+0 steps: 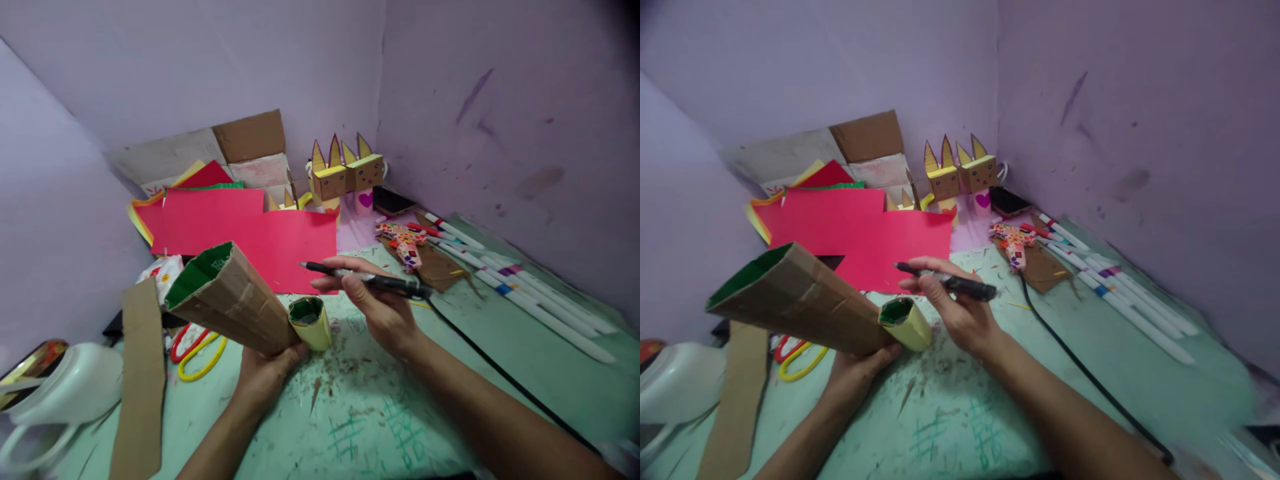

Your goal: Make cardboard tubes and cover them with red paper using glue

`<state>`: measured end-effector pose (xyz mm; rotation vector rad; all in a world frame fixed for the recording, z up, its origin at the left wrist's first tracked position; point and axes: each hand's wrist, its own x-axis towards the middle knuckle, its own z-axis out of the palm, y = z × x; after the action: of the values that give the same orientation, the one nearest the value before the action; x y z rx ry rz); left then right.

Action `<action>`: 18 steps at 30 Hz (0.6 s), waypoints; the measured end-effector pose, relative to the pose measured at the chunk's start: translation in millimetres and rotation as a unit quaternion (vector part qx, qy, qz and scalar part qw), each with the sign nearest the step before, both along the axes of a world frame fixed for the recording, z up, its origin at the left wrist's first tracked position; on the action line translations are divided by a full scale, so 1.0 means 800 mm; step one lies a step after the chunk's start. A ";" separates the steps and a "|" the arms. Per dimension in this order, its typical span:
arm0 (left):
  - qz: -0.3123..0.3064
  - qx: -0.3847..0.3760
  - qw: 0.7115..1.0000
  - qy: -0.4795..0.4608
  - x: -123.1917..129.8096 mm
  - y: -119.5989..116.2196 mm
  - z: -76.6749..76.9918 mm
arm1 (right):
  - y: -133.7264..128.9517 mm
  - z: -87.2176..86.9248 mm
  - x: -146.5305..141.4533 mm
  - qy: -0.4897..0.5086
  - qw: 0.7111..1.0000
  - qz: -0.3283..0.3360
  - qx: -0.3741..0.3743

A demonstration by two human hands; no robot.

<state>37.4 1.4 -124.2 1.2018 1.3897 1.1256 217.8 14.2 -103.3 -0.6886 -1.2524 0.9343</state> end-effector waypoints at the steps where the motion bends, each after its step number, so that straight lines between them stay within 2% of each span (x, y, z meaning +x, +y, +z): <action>1: 0.005 -0.002 1.000 0.000 0.000 0.000 0.000 | 0.000 0.001 -0.001 0.025 1.000 -0.010 -0.010; 4: 0.015 -0.004 1.000 -0.004 -0.001 0.001 -0.001 | 0.000 0.002 -0.008 0.065 0.997 -0.039 -0.028; 9: 0.011 -0.014 0.999 -0.031 0.002 0.001 -0.004 | 0.000 0.001 -0.021 0.069 0.995 0.011 -0.069; 18: -0.002 -0.013 0.999 -0.035 -0.002 0.001 -0.009 | -0.002 -0.005 -0.018 0.025 0.998 0.018 -0.048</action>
<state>35.6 1.9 -131.4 1.1365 1.3441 1.1336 203.1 12.2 -107.0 -0.7154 -1.1856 1.0402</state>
